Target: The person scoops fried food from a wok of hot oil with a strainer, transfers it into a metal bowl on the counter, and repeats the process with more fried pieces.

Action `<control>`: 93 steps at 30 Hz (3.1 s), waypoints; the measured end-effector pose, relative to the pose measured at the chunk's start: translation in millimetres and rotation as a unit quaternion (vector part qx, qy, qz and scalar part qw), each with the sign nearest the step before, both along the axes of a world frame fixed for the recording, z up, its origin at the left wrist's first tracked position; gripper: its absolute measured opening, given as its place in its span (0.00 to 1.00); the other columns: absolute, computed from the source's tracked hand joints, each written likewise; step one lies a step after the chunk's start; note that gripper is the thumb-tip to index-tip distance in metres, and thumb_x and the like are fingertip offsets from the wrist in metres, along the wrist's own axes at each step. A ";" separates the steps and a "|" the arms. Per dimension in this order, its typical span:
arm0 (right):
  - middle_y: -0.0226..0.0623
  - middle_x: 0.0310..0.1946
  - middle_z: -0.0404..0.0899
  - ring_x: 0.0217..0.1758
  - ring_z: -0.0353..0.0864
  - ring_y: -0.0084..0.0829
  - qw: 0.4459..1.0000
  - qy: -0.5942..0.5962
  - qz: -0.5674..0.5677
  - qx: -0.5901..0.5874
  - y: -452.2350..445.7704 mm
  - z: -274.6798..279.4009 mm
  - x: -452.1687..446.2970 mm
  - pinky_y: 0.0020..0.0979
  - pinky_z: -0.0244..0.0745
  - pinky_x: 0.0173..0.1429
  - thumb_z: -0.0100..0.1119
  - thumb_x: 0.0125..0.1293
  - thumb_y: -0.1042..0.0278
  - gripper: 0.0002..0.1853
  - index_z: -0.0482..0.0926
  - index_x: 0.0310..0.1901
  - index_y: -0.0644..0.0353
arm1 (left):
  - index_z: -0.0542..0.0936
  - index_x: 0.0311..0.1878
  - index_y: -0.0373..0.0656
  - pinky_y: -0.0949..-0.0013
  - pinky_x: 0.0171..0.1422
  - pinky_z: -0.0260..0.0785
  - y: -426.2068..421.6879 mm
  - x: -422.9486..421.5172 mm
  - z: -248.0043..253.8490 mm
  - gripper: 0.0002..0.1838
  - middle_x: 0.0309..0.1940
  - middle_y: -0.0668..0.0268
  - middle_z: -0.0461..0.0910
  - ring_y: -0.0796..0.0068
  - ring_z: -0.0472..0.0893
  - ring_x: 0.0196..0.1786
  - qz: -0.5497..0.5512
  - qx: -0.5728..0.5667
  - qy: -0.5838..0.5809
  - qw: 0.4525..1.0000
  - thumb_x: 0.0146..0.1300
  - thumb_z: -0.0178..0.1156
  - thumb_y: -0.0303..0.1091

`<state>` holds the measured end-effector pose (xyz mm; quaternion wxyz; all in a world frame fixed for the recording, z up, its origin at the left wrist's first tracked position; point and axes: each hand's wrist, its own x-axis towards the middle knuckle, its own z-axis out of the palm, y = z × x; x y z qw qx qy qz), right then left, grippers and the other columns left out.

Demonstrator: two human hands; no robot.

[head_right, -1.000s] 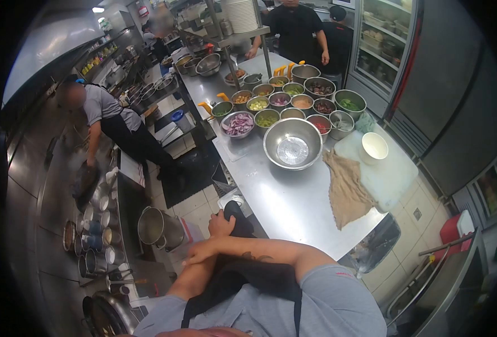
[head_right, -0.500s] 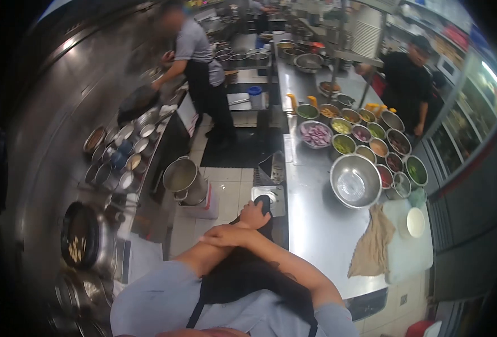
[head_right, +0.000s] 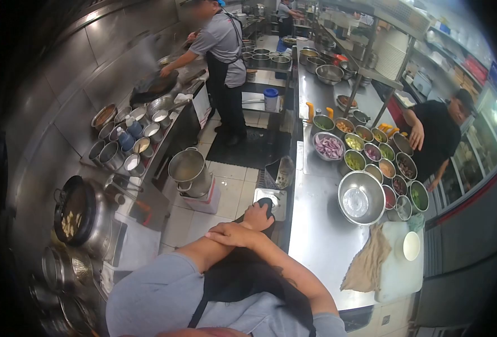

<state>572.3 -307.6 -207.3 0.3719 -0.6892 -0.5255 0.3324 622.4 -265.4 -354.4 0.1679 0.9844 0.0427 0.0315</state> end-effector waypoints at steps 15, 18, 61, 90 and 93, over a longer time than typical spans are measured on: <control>0.47 0.53 0.78 0.58 0.75 0.40 0.998 0.034 -0.032 -0.029 -7.6 -34.7 20.3 0.30 0.65 0.65 0.46 0.72 0.47 0.27 0.77 0.54 0.66 | 0.77 0.51 0.42 0.50 0.45 0.74 -4.7 0.9 3.8 0.29 0.44 0.49 0.74 0.47 0.78 0.45 0.026 0.014 0.023 0.999 0.50 0.62 0.53; 0.48 0.50 0.80 0.56 0.77 0.41 0.999 0.022 -0.040 -0.001 -8.7 -47.7 22.3 0.31 0.67 0.63 0.45 0.72 0.48 0.26 0.78 0.52 0.66 | 0.77 0.51 0.42 0.50 0.45 0.74 -5.7 0.8 5.2 0.29 0.44 0.49 0.74 0.47 0.78 0.45 0.028 0.021 0.023 0.999 0.50 0.62 0.53; 0.49 0.52 0.79 0.58 0.75 0.43 0.996 -0.036 -0.057 -0.067 -16.2 -54.6 27.2 0.32 0.64 0.66 0.40 0.72 0.40 0.33 0.78 0.52 0.66 | 0.76 0.53 0.43 0.49 0.50 0.72 -6.3 4.8 -0.9 0.30 0.48 0.48 0.73 0.48 0.76 0.51 0.019 0.004 0.079 0.997 0.50 0.61 0.52; 0.48 0.44 0.80 0.43 0.80 0.41 0.776 -0.243 -0.573 0.101 -208.0 101.0 75.9 0.37 0.75 0.47 0.64 0.62 0.63 0.26 0.71 0.60 0.62 | 0.59 0.71 0.37 0.61 0.75 0.50 153.3 10.2 122.9 0.40 0.68 0.46 0.61 0.52 0.59 0.72 0.133 -0.369 -0.234 0.890 0.58 0.63 0.41; 0.51 0.46 0.79 0.45 0.80 0.43 0.852 -0.172 -0.494 -0.013 -159.9 98.7 58.6 0.38 0.75 0.50 0.62 0.63 0.58 0.26 0.72 0.59 0.62 | 0.60 0.70 0.37 0.60 0.74 0.52 127.9 15.2 94.3 0.40 0.69 0.46 0.61 0.51 0.60 0.72 0.062 -0.358 -0.063 0.929 0.59 0.62 0.46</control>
